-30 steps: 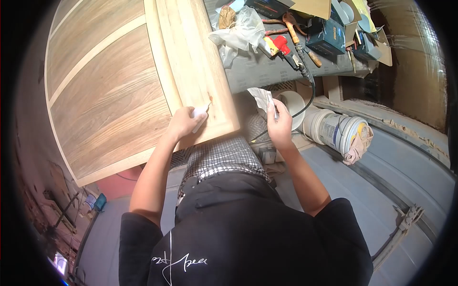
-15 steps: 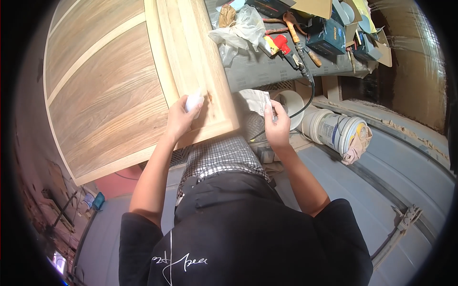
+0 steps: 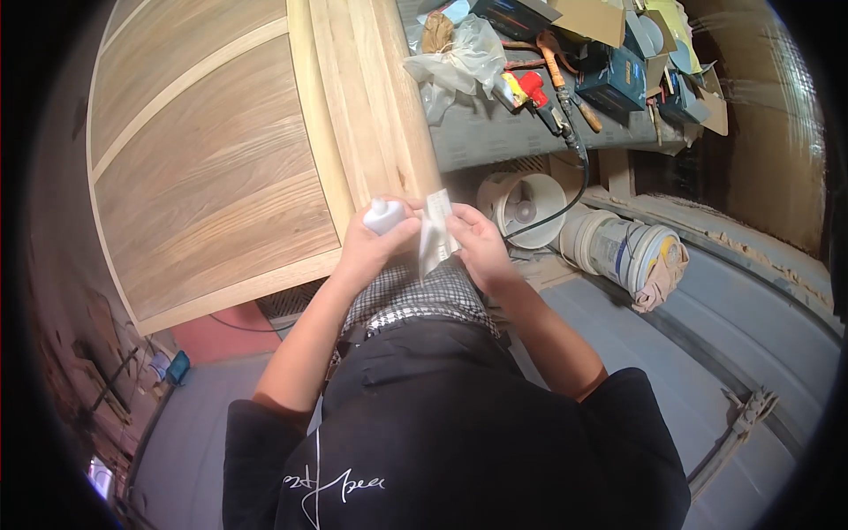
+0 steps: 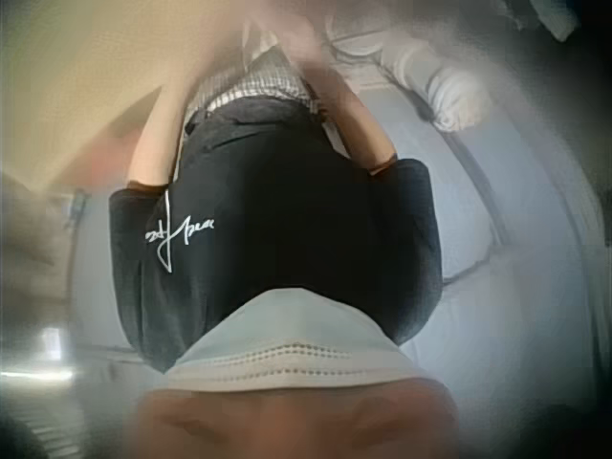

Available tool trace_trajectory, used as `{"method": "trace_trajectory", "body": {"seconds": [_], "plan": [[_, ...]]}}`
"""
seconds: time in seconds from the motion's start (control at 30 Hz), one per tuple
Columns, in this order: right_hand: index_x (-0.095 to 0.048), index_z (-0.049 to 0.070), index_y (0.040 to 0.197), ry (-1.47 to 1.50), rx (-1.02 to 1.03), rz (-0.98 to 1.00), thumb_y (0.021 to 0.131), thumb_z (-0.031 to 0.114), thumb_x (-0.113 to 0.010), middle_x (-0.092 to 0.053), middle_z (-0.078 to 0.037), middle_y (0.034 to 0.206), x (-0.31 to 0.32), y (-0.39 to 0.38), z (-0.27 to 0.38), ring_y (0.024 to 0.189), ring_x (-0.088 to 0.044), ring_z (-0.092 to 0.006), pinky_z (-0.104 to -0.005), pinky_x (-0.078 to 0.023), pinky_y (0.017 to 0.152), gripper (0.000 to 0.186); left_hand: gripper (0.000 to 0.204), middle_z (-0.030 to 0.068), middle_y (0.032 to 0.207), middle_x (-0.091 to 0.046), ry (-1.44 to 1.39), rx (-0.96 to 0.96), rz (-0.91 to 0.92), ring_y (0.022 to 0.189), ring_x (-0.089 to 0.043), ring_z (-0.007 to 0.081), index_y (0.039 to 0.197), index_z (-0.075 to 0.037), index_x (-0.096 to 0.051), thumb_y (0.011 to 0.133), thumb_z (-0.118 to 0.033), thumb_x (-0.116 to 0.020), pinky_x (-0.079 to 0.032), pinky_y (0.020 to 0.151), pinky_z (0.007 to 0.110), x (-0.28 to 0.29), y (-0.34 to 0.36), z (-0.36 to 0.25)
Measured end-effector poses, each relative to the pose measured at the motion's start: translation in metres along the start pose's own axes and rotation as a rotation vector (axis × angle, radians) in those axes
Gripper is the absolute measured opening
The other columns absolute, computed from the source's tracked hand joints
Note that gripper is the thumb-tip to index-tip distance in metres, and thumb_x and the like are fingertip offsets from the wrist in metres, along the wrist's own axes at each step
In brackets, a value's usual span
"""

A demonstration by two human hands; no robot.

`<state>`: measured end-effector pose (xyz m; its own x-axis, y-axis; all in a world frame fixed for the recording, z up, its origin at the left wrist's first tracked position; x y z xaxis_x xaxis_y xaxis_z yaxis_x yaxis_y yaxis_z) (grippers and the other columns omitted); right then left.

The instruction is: The person applies a liquid from a small bottle to the seams of a large wooden panel, wipes the excess with a cloth, and then works with small hardware and a tool at a workbench.

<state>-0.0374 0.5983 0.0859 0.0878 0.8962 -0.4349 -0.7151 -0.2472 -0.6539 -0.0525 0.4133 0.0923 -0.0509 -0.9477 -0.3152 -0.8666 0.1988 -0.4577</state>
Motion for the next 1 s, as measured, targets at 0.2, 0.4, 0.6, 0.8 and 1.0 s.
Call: {"method": "trace_trajectory", "body": {"seconds": [0.2, 0.4, 0.6, 0.8, 1.0], "plan": [[-0.056, -0.004, 0.133, -0.199, 0.139, 0.01, 0.103, 0.002, -0.049, -0.068, -0.01, 0.118, -0.023, -0.009, -0.017, 0.11, -0.064, -0.0147, -0.0292, -0.051, 0.094, 0.031, 0.019, 0.0008, 0.091, -0.068, 0.007, -0.047, -0.143, 0.084, -0.064, 0.008, 0.098, -0.004, -0.065, 0.087, -0.008, -0.08, -0.053, 0.074, 0.024, 0.003, -0.009, 0.007], [-0.054, -0.007, 0.134, 0.176, -0.051, -0.01, 0.112, 0.037, -0.037, -0.068, -0.012, 0.116, -0.039, -0.012, -0.031, 0.102, -0.067, -0.0204, -0.0345, -0.054, 0.09, 0.052, 0.017, 0.0015, 0.084, -0.067, -0.048, -0.009, -0.257, 0.075, -0.063, 0.0073, 0.095, -0.004, -0.064, 0.087, -0.008, -0.079, -0.051, 0.061, 0.022, 0.016, -0.018, 0.015], [-0.052, 0.0, 0.139, 0.133, 0.014, -0.004, 0.109, 0.03, -0.05, -0.065, -0.011, 0.123, -0.051, -0.009, -0.037, 0.111, -0.063, -0.0156, -0.0316, -0.051, 0.094, 0.043, 0.017, 0.0, 0.083, -0.066, 0.074, -0.122, -0.407, 0.074, -0.06, 0.0082, 0.091, -0.004, -0.065, 0.087, -0.011, -0.08, -0.05, 0.068, 0.027, 0.033, -0.028, 0.029], [-0.044, -0.002, 0.143, -0.044, 0.118, 0.064, 0.094, 0.0, -0.068, -0.062, -0.014, 0.133, -0.057, -0.011, -0.045, 0.122, -0.06, -0.019, -0.0328, -0.05, 0.101, 0.055, 0.02, -0.0002, 0.084, -0.066, 0.004, -0.065, -0.406, 0.076, -0.059, 0.0078, 0.092, -0.004, -0.065, 0.087, -0.013, -0.082, -0.049, 0.069, 0.026, 0.047, -0.035, 0.029], [-0.053, -0.004, 0.133, -0.222, 0.262, -0.061, 0.094, 0.003, -0.069, -0.067, -0.015, 0.124, -0.056, -0.013, -0.048, 0.115, -0.065, -0.02, -0.0313, -0.053, 0.095, 0.043, 0.019, 0.0013, 0.089, -0.068, 0.02, -0.117, -0.379, 0.082, -0.062, 0.0087, 0.096, -0.004, -0.067, 0.087, -0.012, -0.081, -0.05, 0.074, 0.026, 0.054, -0.041, 0.027]]}}
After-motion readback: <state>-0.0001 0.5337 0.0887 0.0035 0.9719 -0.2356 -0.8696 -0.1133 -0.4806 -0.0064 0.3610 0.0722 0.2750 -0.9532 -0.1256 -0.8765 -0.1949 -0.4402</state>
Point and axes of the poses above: each hand's wrist, its own y-axis towards the middle knuckle, its own x-axis out of the back of the hand, z = x × y, the point moved 4 cm from there along y, towards the middle knuckle
